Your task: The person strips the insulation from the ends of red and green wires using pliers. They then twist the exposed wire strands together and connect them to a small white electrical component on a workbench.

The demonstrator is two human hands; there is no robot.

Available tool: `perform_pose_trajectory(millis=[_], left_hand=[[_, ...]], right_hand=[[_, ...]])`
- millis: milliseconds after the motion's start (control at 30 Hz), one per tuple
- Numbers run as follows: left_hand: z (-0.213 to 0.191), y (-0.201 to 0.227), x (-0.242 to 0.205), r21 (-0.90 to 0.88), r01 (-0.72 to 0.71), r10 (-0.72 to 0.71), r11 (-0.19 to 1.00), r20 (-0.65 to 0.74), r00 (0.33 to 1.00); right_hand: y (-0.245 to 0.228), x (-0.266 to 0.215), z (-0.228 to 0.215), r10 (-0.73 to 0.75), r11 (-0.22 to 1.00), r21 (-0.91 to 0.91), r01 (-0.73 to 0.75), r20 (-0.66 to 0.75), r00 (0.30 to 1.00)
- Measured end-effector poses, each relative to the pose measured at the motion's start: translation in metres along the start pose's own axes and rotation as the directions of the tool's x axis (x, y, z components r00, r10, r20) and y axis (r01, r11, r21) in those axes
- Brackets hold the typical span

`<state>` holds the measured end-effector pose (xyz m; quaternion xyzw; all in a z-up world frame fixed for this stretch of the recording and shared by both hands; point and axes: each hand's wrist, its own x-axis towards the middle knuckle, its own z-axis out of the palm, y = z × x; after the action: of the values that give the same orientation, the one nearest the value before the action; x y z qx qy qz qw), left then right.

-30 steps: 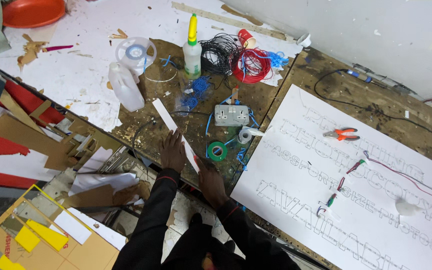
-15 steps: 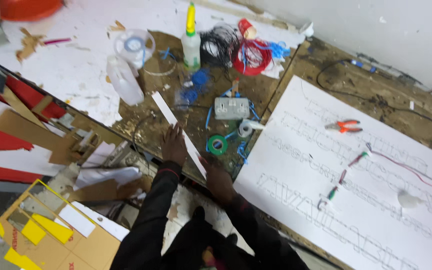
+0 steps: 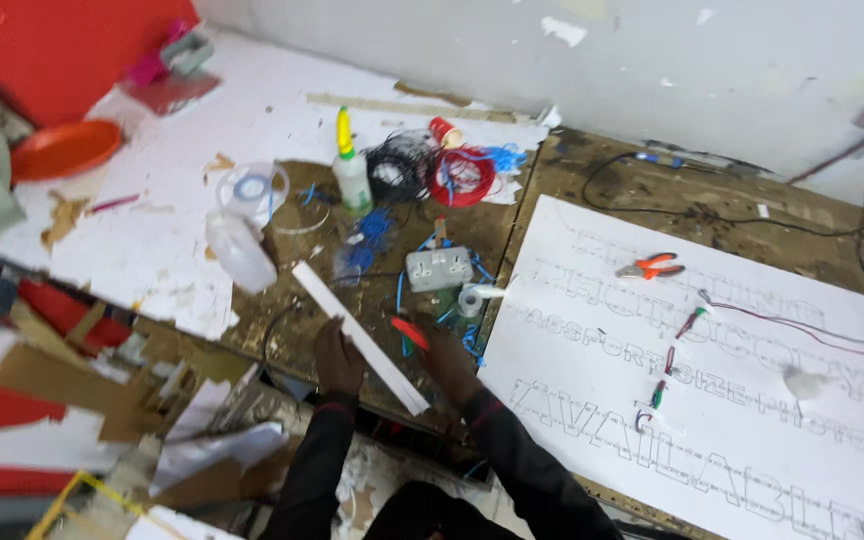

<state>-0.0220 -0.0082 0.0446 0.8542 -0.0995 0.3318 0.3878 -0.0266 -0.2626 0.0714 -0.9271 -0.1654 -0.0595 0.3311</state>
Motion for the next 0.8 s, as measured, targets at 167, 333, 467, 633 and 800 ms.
perform_pose_trajectory(millis=[167, 333, 467, 633, 800], left_hand=[[0.009, -0.013, -0.033, -0.091, 0.494, -0.492, 0.865, 0.042, 0.87], [0.017, -0.002, -0.057, -0.73, 0.565, -0.724, 0.385, 0.141, 0.675], [0.006, 0.012, -0.062, -0.4, 0.878, -0.804, 0.264, 0.412, 0.429], [-0.004, 0.027, -0.05, -0.393, 0.89, -0.692, 0.232, 0.576, 0.435], [0.002, 0.026, -0.051, -0.471, 0.87, -0.638, 0.142, 0.629, 0.444]], right_hand=[[-0.049, 0.018, 0.011, 0.014, 0.985, -0.165, -0.041, -0.163, 0.987], [-0.037, -0.023, 0.106, 0.441, 0.889, -0.121, -0.442, -0.038, 0.897], [-0.039, -0.019, 0.097, 0.367, 0.925, -0.128, -0.358, 0.06, 0.928], [-0.023, -0.013, 0.077, 0.179, 0.937, 0.258, -0.236, 0.225, 0.958], [-0.016, -0.022, 0.059, 0.21, 0.784, 0.532, -0.321, 0.258, 0.943]])
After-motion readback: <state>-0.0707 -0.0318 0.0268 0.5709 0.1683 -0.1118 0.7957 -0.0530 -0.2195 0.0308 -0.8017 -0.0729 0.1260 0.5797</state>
